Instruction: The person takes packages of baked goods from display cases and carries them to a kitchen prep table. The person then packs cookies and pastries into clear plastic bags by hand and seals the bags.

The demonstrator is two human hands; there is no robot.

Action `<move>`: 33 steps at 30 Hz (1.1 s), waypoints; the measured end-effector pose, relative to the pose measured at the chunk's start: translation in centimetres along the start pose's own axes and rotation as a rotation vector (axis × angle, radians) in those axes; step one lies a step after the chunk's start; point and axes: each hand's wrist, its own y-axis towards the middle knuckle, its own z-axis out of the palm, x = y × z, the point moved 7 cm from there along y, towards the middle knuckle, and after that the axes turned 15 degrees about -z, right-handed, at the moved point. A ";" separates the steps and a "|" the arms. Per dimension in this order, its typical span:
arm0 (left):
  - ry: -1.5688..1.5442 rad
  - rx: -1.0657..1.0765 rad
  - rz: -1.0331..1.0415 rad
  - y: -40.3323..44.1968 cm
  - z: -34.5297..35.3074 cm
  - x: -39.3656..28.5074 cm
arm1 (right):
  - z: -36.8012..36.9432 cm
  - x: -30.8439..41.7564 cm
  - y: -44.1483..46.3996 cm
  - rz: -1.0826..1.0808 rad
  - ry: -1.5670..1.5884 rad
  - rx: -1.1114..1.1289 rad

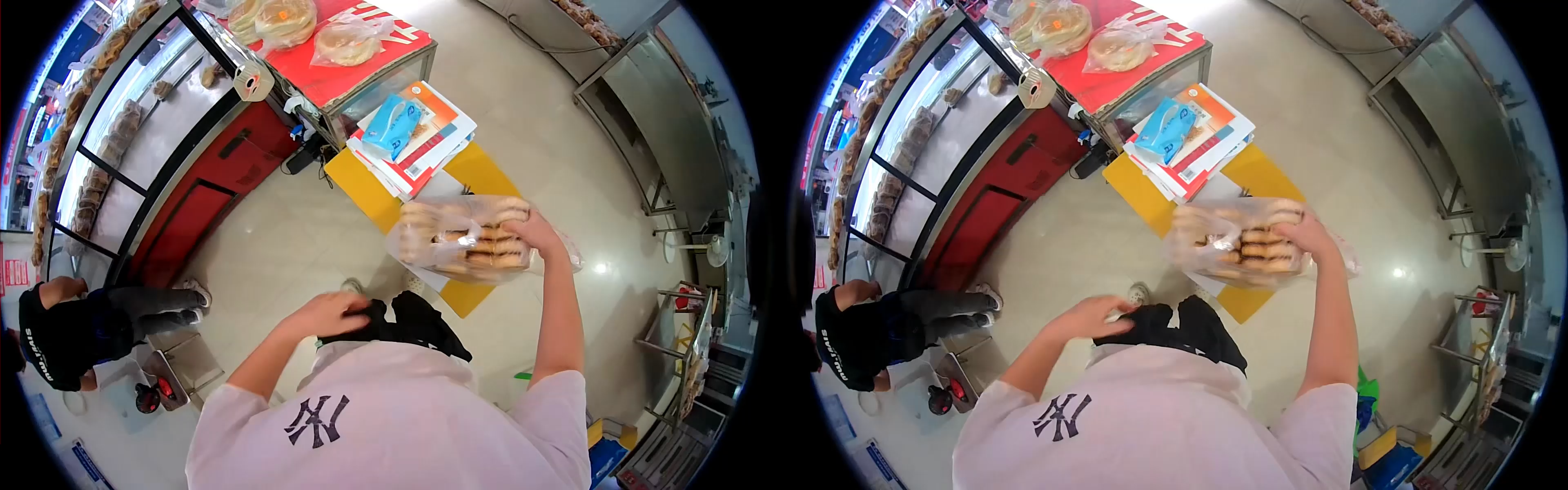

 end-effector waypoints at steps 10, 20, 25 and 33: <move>-1.301 0.270 0.087 6.8 6.3 -10.4 | 6.7 10.6 -7.9 -0.205 0.546 -0.076; -1.589 0.671 0.360 1.7 7.3 -5.0 | 7.7 -2.4 1.0 -0.056 -0.180 -0.190; -1.669 0.658 0.527 -0.3 6.5 -3.4 | 8.2 -3.9 1.4 -0.085 -0.080 -0.291; -1.777 0.439 0.464 -2.2 6.1 -0.6 | 8.3 -5.5 0.8 0.092 0.404 0.019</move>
